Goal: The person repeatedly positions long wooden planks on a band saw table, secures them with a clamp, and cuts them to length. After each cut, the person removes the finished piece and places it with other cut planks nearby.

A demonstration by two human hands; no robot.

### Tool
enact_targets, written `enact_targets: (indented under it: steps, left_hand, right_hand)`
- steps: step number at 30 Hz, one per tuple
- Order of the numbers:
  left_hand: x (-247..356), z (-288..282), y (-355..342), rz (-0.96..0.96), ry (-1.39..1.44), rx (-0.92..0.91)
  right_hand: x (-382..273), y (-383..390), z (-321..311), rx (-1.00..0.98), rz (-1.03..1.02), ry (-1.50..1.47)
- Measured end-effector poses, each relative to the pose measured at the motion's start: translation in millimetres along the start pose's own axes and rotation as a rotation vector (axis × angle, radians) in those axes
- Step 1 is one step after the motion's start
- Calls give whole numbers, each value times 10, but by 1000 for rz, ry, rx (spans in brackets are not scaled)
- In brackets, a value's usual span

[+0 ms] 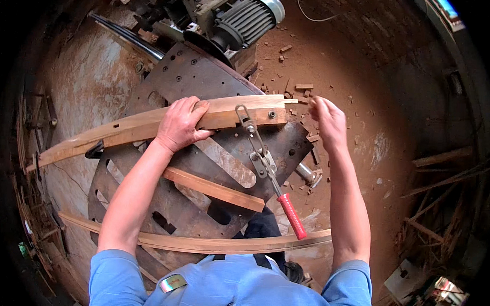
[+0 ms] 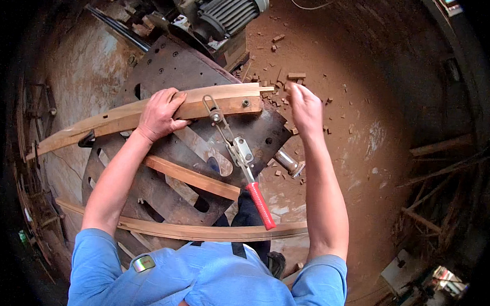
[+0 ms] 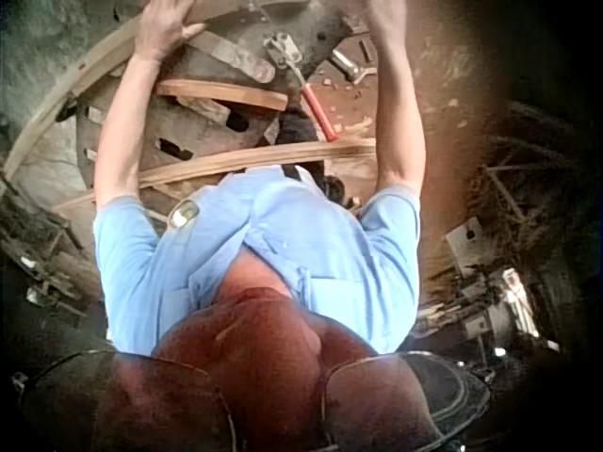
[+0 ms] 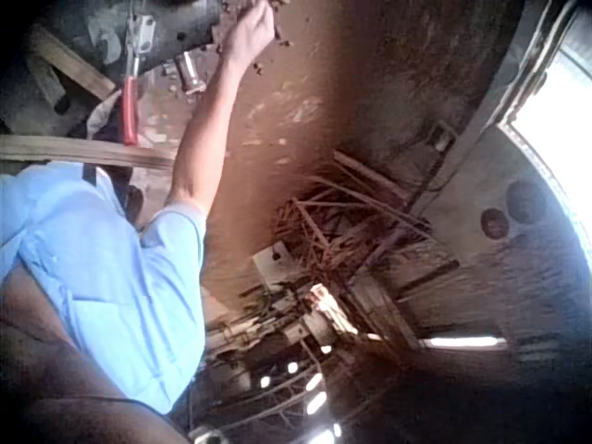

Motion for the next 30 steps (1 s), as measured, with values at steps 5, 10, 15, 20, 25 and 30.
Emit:
enact_targets:
  steps: [5,10,15,20,25,30]
  left_hand:
    - [38,11,-13,29,-25,44]
    - [56,3,-8,37,-67,46]
    - [71,21,-29,27,-72,38]
    - [71,43,-13,48,-93,17]
    - [72,86,8,46,-112,19]
    - [83,93,7,40,-133,-1]
  right_hand:
    - [335,856,-577,27,233,-234]
    - [661,1688,-319,-113,556,-347]
    - [819,1869,170,-331,716,-412]
    - [847,1873,448,-432,716,-400]
    - [832,1949,540,-396,873,-606]
    - [902,1896,585,-438,819,-563]
Point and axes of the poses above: each hand's wrist, its own y-axis away from the middle knuckle, its own z-axis out of the palm, x = y × z, the point moved 5 cm from there along -y, towards the middle knuckle, and after that the axes turned 7 degrees about x, right-handed, at the moved point
